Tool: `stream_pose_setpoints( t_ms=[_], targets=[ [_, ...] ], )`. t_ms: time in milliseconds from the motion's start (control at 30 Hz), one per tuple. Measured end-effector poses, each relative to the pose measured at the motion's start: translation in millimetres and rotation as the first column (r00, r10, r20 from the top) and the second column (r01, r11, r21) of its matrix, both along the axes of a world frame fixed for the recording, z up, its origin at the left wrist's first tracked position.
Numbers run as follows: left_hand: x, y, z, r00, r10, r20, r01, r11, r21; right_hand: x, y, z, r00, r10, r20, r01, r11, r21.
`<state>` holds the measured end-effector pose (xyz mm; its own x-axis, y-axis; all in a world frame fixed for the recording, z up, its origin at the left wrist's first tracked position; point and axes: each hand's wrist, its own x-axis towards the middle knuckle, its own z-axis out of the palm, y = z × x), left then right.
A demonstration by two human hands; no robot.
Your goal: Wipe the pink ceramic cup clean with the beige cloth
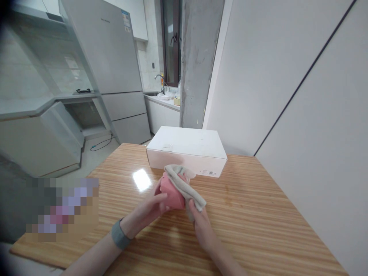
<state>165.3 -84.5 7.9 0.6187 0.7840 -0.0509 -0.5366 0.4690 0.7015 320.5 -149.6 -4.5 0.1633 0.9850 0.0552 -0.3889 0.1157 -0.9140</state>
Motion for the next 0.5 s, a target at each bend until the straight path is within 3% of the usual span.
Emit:
stream_pose_setpoints(
  t_ms=[133,233,400,500],
  targets=[
    [0.0,-3.6,2.1,0.995,0.015,-0.095,-0.016,1.000,-0.006,0.8,6.6,-2.5,0.977,-0.101,-0.185,0.084,0.992,-0.096],
    [0.8,-3.0,1.8,0.989,0.050,-0.142,-0.048,0.999,0.014,-0.1,7.1,2.2,0.974,-0.083,-0.211,0.062,0.993,-0.103],
    [-0.1,1.5,-3.5,0.961,0.160,-0.226,-0.140,0.985,0.101,-1.7,2.3,-2.0,0.981,-0.086,-0.172,0.068,0.992,-0.108],
    [-0.2,0.1,-5.2,0.962,0.178,-0.205,-0.157,0.981,0.114,-2.1,-2.4,-1.7,0.999,-0.013,-0.032,0.012,0.999,-0.043]
  ],
)
